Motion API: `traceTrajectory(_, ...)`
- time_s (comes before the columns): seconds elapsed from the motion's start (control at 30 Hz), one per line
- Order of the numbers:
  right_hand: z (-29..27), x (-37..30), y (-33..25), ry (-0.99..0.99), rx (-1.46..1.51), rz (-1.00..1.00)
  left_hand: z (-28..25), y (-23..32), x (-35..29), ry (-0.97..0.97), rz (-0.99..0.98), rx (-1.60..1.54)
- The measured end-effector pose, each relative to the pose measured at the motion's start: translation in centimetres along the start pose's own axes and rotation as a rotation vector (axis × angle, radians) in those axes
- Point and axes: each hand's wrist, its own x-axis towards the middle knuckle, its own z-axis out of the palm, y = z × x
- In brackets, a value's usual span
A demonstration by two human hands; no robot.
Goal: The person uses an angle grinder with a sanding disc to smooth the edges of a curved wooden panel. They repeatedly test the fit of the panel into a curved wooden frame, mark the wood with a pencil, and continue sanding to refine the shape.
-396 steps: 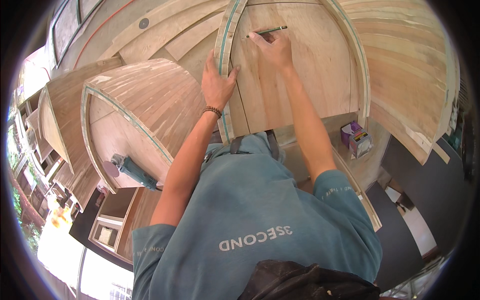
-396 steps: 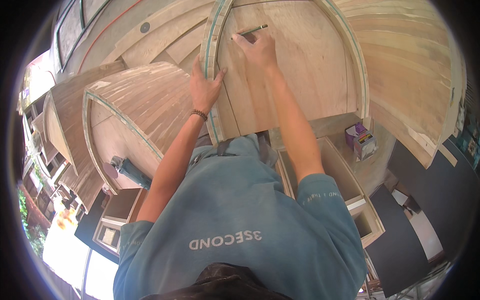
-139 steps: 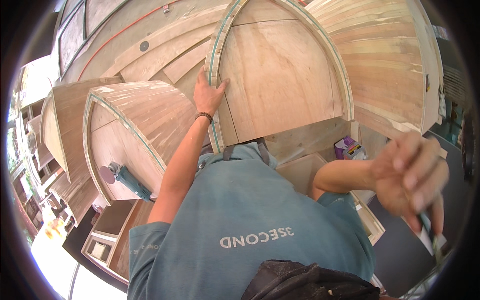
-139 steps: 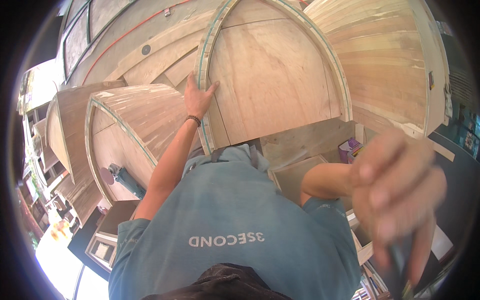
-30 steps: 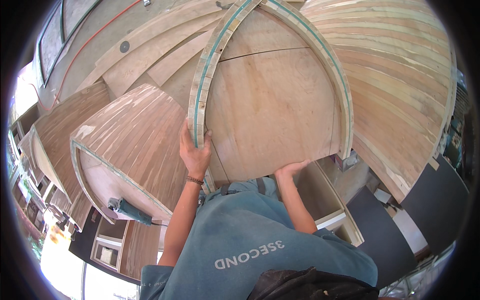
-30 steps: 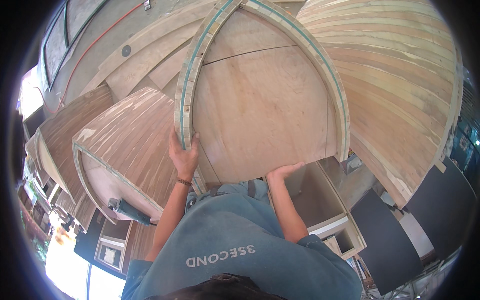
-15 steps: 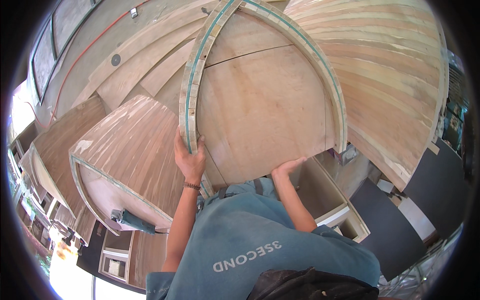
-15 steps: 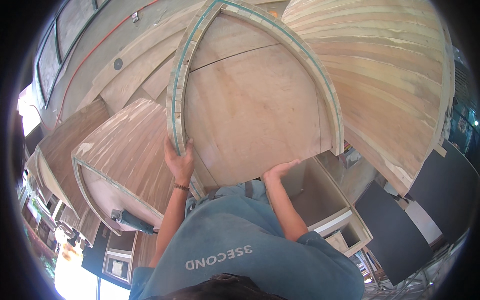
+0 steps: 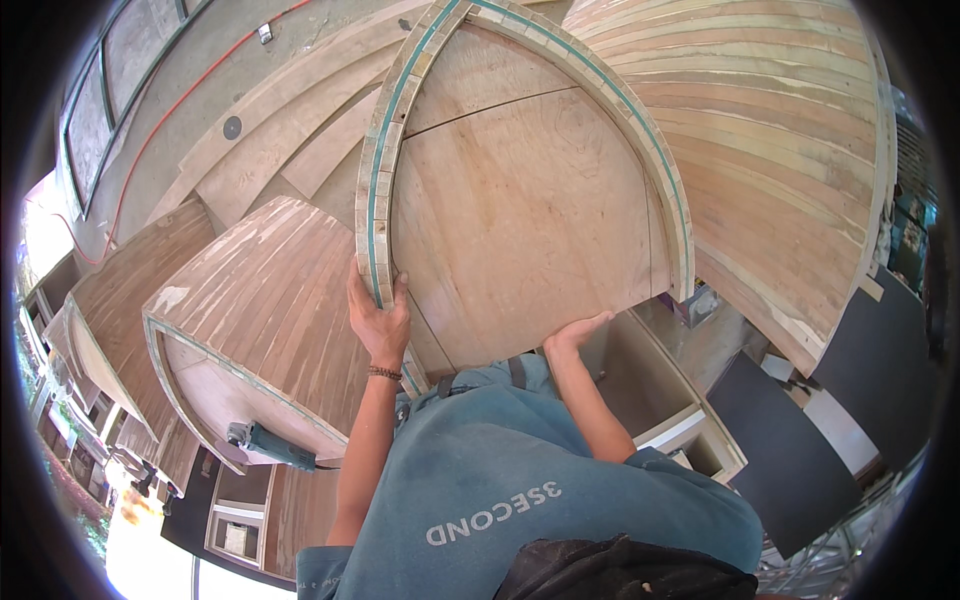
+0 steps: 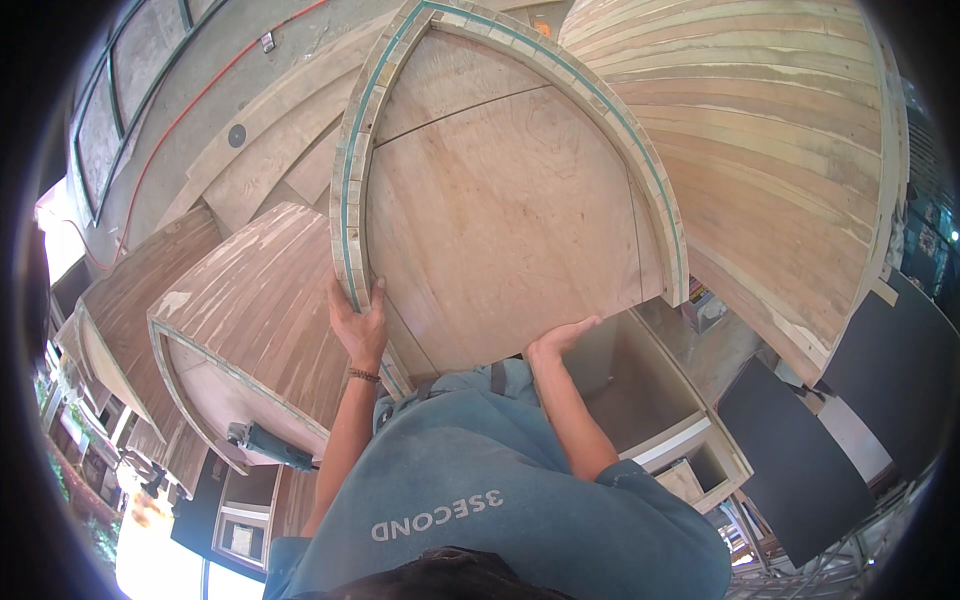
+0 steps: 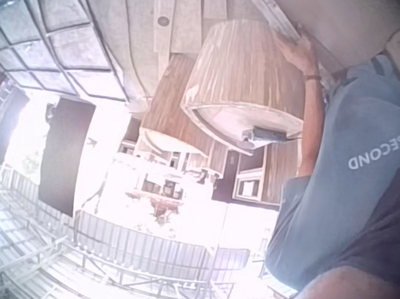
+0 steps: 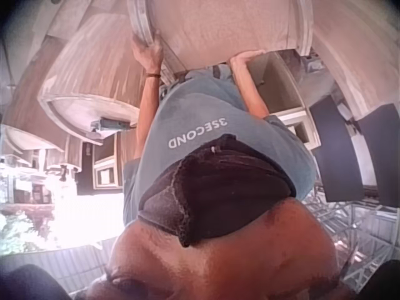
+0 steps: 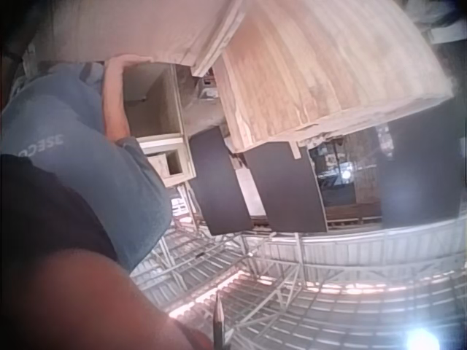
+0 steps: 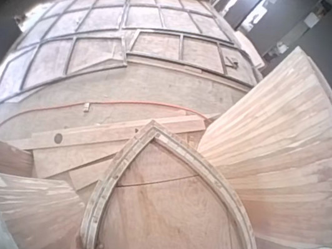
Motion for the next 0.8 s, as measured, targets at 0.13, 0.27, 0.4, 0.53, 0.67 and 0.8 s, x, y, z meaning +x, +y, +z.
traceTrajectory(0.13, 0.0, -0.1, -0.1, -0.015, -0.012, 0.002, 0.0, 0.0, 0.0, 0.011, 0.009, -0.011)
traceTrajectory(0.27, 0.2, -0.3, -0.3, -0.019, -0.012, 0.002, -0.1, 0.3, 0.0, 0.008, -0.002, -0.009)
traceTrajectory(0.4, 0.1, -0.1, -0.3, -0.037, -0.009, -0.004, 0.1, 0.0, -0.1, 0.017, 0.009, 0.006)
traceTrajectory(0.53, -0.2, 0.0, -0.1, -0.058, 0.008, -0.002, 0.0, -0.2, -0.1, 0.014, 0.015, 0.009)
traceTrajectory(0.67, 0.4, -0.7, -0.4, -0.058, 0.001, 0.002, -0.1, 0.2, -0.1, 0.037, 0.042, 0.001)
traceTrajectory(0.8, 1.1, -1.5, -0.8, -0.048, 0.021, 0.012, 0.0, -0.1, -0.1, 0.037, 0.045, -0.02)
